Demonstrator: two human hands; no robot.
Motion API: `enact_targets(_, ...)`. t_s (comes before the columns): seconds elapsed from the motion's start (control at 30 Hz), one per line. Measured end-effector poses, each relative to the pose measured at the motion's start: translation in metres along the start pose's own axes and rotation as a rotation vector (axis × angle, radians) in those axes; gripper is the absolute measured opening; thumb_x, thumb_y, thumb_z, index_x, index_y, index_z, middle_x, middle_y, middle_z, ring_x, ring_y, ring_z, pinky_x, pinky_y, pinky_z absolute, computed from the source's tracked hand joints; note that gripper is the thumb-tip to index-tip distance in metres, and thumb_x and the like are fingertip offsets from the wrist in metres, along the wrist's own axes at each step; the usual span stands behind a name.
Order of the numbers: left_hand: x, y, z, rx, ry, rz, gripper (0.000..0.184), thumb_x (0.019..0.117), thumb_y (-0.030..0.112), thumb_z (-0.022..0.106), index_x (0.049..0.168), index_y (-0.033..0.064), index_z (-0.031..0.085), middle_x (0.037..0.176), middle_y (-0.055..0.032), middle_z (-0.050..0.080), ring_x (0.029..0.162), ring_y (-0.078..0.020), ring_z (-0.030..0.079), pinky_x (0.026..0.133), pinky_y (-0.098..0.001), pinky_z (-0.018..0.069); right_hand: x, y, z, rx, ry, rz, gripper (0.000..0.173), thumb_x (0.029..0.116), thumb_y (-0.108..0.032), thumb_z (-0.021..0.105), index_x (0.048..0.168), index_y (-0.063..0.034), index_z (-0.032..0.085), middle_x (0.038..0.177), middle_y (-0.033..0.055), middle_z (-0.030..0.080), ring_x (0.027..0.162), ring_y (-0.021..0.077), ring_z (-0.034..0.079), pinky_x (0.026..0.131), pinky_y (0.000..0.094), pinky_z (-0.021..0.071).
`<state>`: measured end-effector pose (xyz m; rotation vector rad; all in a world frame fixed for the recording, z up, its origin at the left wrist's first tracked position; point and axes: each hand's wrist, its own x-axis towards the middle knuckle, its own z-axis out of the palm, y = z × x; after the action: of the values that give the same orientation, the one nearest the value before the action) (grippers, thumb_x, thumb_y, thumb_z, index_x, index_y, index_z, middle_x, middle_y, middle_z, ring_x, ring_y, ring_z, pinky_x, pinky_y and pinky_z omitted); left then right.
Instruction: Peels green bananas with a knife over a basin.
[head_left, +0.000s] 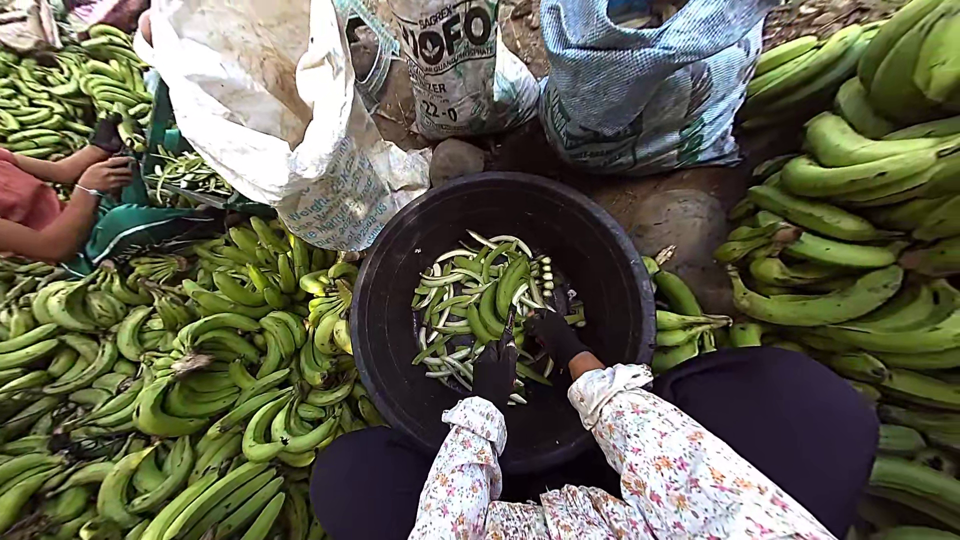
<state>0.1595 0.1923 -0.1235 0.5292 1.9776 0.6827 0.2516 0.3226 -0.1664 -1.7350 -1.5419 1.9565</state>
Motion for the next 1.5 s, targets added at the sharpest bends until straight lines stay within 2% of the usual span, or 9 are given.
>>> enact_targets(0.2, 0.005, 0.003, -0.006, 0.133, 0.026, 0.042, 0.047, 0.1097, 0.043, 0.042, 0.126, 0.0031, 0.06, 0.097, -0.0155, 0.066, 0.08, -0.0261, 0.067, 0.076, -0.0458, 0.0573, 0.004, 0.0, -0.004, -0.025, -0.039, 0.013, 0.044, 0.1012, -0.02, 0.062, 0.139, -0.0003, 0.053, 0.123, 0.0202, 0.062, 0.102, 0.0258, 0.061, 0.089, 0.0438, 0.0502)
enact_targets(0.33, -0.004, 0.013, -0.02, 0.141, -0.039, 0.081, 0.056, 0.1117, 0.03, 0.038, 0.156, -0.0039, 0.032, 0.154, -0.0269, 0.044, 0.141, -0.0334, 0.048, 0.117, -0.0467, 0.0384, 0.003, -0.002, -0.006, 0.007, -0.077, 0.062, 0.044, 0.1021, -0.023, 0.062, 0.138, -0.0005, 0.054, 0.124, 0.0195, 0.062, 0.104, 0.0255, 0.061, 0.089, 0.0422, 0.0512)
enact_targets(0.43, 0.008, -0.008, -0.02, 0.056, -0.013, 0.107, 0.059, 0.0978, 0.022, 0.067, 0.147, -0.0015, 0.044, 0.135, -0.0235, 0.06, 0.123, -0.0292, 0.06, 0.106, -0.0458, 0.048, 0.006, 0.001, -0.005, -0.003, -0.079, 0.097, 0.043, 0.1019, -0.031, 0.063, 0.134, -0.0018, 0.058, 0.12, 0.0175, 0.063, 0.1, 0.0234, 0.062, 0.087, 0.0405, 0.0516)
enact_targets(0.53, 0.011, -0.011, -0.017, 0.095, 0.058, 0.07, 0.054, 0.0881, 0.027, 0.078, 0.132, 0.0005, 0.06, 0.118, -0.0197, 0.068, 0.108, -0.0285, 0.066, 0.097, -0.0492, 0.0526, 0.003, -0.001, -0.005, -0.046, -0.089, 0.098, 0.043, 0.1032, -0.034, 0.06, 0.133, -0.0028, 0.058, 0.118, 0.016, 0.063, 0.099, 0.0227, 0.062, 0.087, 0.0409, 0.0508)
enact_targets(0.63, 0.01, -0.005, -0.017, 0.199, 0.024, 0.063, 0.066, 0.0926, 0.031, 0.073, 0.145, 0.0002, 0.048, 0.136, -0.0248, 0.058, 0.124, -0.0345, 0.059, 0.106, -0.053, 0.0475, -0.002, -0.003, -0.004, -0.046, -0.079, 0.058, 0.043, 0.103, -0.03, 0.06, 0.136, -0.0023, 0.057, 0.122, 0.0175, 0.064, 0.105, 0.0244, 0.062, 0.092, 0.0429, 0.0497)
enact_targets(0.73, 0.002, 0.008, -0.02, 0.448, -0.015, 0.048, 0.067, 0.0987, 0.044, 0.063, 0.149, 0.0053, 0.043, 0.126, -0.023, 0.066, 0.114, -0.0361, 0.066, 0.099, -0.0564, 0.0513, -0.004, -0.004, -0.002, -0.068, -0.082, 0.008, 0.042, 0.1023, -0.027, 0.061, 0.136, -0.0019, 0.057, 0.12, 0.0183, 0.065, 0.104, 0.0242, 0.062, 0.094, 0.0433, 0.0484)
enact_targets(0.9, -0.012, 0.007, -0.023, 0.541, 0.054, 0.109, 0.058, 0.1087, 0.041, 0.042, 0.154, 0.0043, 0.041, 0.136, -0.0216, 0.063, 0.125, -0.0357, 0.062, 0.107, -0.055, 0.0463, -0.005, -0.003, 0.0, -0.084, -0.096, -0.051, 0.043, 0.1008, -0.024, 0.063, 0.136, -0.0007, 0.057, 0.119, 0.0201, 0.064, 0.105, 0.0266, 0.062, 0.095, 0.0453, 0.0487)
enact_targets(1.17, -0.018, -0.001, -0.025, 0.524, 0.022, 0.061, 0.06, 0.1094, 0.04, 0.041, 0.158, 0.0045, 0.034, 0.141, -0.0223, 0.059, 0.131, -0.035, 0.058, 0.111, -0.0533, 0.043, -0.004, -0.002, 0.002, -0.17, -0.115, -0.082, 0.042, 0.1015, -0.027, 0.061, 0.135, -0.0021, 0.058, 0.112, 0.0183, 0.065, 0.096, 0.0251, 0.062, 0.089, 0.0446, 0.0494)
enact_targets(1.5, 0.002, -0.006, -0.015, 0.446, 0.003, 0.024, 0.053, 0.1105, 0.037, 0.04, 0.151, 0.002, 0.041, 0.132, -0.0245, 0.063, 0.123, -0.0368, 0.062, 0.106, -0.0546, 0.0466, -0.009, -0.003, 0.006, -0.157, -0.163, -0.095, 0.042, 0.1005, -0.021, 0.061, 0.138, -0.0028, 0.056, 0.11, 0.0174, 0.064, 0.092, 0.0231, 0.061, 0.085, 0.0422, 0.0499)
